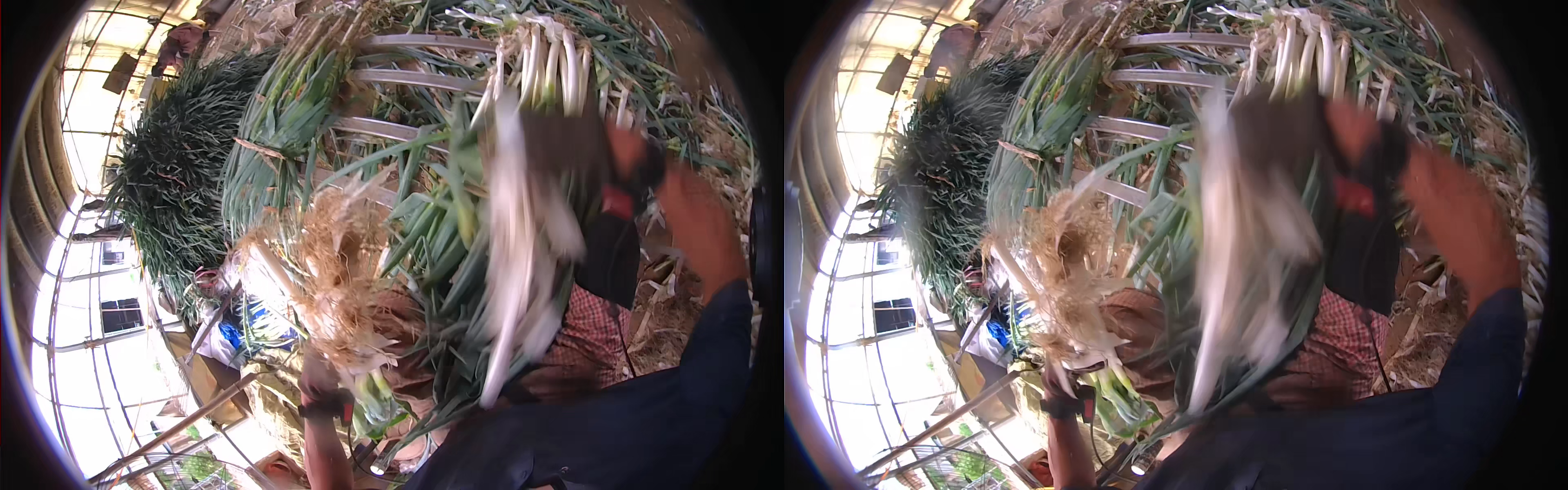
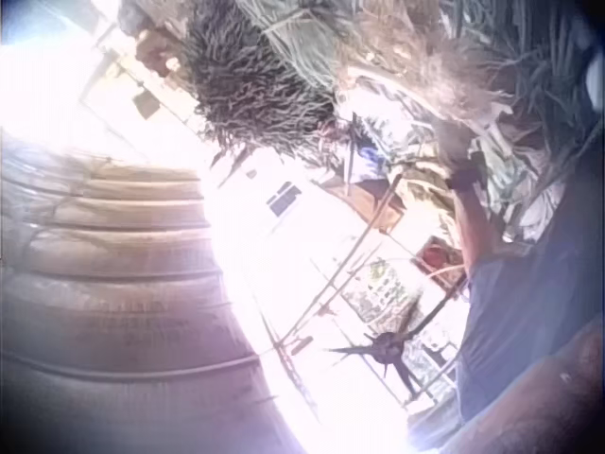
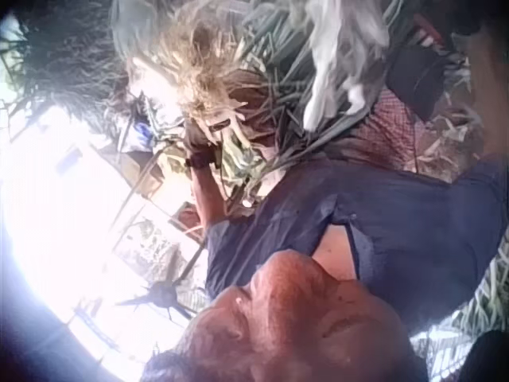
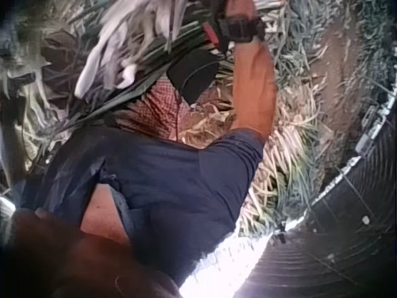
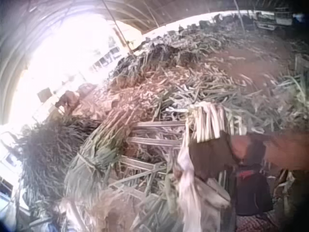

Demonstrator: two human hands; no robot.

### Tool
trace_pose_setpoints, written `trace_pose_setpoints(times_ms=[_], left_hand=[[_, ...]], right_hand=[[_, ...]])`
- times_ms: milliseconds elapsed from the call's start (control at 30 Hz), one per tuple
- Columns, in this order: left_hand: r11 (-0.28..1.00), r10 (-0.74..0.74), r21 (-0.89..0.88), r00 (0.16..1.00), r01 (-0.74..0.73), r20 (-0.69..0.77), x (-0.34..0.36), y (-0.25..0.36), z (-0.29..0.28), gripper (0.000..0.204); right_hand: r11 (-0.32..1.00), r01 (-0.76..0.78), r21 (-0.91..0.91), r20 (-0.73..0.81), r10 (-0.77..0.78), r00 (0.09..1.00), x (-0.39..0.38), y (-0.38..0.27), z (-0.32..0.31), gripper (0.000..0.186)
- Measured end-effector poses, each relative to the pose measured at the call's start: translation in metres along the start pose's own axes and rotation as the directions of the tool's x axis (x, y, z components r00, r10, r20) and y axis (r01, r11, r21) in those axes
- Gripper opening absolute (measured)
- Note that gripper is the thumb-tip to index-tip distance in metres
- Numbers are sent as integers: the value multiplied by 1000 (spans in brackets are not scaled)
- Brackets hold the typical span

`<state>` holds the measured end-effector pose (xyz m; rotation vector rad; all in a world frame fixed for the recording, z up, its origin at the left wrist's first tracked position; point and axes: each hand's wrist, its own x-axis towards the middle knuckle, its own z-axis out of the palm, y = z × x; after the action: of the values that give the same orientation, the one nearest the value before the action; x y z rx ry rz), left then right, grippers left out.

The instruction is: The individual is using a small knife to trim the green tops of scallions and then bundles them on a farm.

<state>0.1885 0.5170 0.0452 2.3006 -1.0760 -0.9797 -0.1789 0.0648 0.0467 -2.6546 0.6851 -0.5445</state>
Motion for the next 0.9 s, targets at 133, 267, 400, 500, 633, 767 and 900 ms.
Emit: trace_pose_setpoints(times_ms=[133,267,400,500,633,767,900], left_hand=[[961,19,277,999,-10,-27,-5,-39,4,36],[888,-18,459,999,32,-36,-18,-63,9,31],[985,124,137,984,-106,-130,-22,-96,9,25],[987,102,145,975,-74,-198,-22,-128,5,25],[995,-79,-76,961,61,-263,-28,-146,-1,25],[996,-91,-7,970,92,-225,-25,-129,-5,25],[994,-109,1,972,112,-209,-16,-107,-10,26]], right_hand=[[915,-364,-172,-114,348,930,28,53,-28,55],[942,39,333,-114,-1,994,3,-30,10,69],[864,88,495,89,-151,985,-7,-157,95,79],[877,-122,465,369,-67,927,17,-195,145,67],[656,7,755,183,-221,958,46,-200,195,62],[468,88,879,34,-246,969,58,-188,240,52],[410,88,908,-10,-189,982,69,-180,265,41]])
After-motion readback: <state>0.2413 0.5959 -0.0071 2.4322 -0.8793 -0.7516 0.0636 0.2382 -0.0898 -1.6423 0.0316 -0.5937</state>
